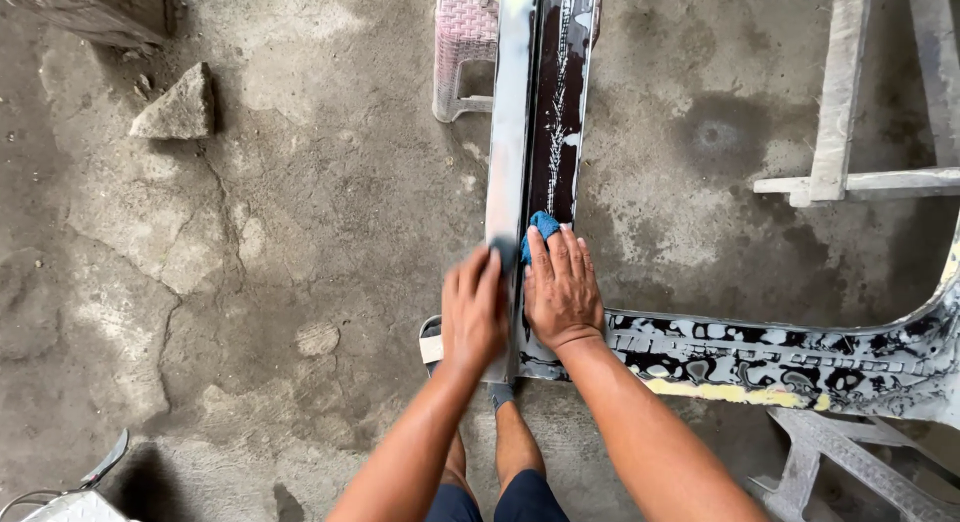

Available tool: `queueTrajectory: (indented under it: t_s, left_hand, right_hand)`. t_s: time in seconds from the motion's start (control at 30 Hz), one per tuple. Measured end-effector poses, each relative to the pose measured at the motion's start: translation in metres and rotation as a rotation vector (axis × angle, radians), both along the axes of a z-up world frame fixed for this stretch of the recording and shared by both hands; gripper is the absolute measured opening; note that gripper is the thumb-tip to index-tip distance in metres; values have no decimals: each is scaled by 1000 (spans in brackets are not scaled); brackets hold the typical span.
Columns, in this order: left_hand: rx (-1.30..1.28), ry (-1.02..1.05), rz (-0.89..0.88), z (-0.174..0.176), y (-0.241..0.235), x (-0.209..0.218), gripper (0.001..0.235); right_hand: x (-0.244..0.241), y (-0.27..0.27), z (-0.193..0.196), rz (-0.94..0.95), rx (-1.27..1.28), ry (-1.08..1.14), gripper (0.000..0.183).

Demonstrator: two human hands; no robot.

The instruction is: The person scrubs the edges and surface of a car door panel using a sanding block and a blue cloth. They repeatedly dip the cloth into a bucket of water to rinse it while cleaning the panel.

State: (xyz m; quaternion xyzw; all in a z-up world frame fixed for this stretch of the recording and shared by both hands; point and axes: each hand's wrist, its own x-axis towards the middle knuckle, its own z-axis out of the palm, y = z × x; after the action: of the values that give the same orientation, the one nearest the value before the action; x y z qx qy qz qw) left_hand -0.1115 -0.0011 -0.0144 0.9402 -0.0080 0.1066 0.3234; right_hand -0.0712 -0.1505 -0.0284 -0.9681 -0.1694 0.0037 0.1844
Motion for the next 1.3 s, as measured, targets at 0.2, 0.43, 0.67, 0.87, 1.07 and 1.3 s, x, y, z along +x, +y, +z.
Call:
queueTrajectory:
  t_s: [0.2, 0.43, 0.67, 0.87, 1.07, 1.3]
  left_hand:
    - [76, 73, 72, 11, -7, 105, 47]
    - [17, 114, -40, 18, -10, -76, 48]
    - [23, 55, -24, 12, -7, 16, 48]
    - [37, 20, 5, 14, -9, 84, 50]
    - [5, 135, -58, 20, -4, -69, 51]
    - [9, 43, -1, 2, -3, -7, 47]
  right_hand:
    - [0, 0, -3, 1, -2, -25, 59]
    - [-1, -3, -1, -4, 46, 41, 63]
    - [1, -4, -3, 1, 73, 24, 61]
    - [-1, -4, -6, -3, 30, -4, 60]
    - [0, -2, 0, 4, 38, 29, 63]
    - [0, -1, -2, 1, 45, 22, 62]
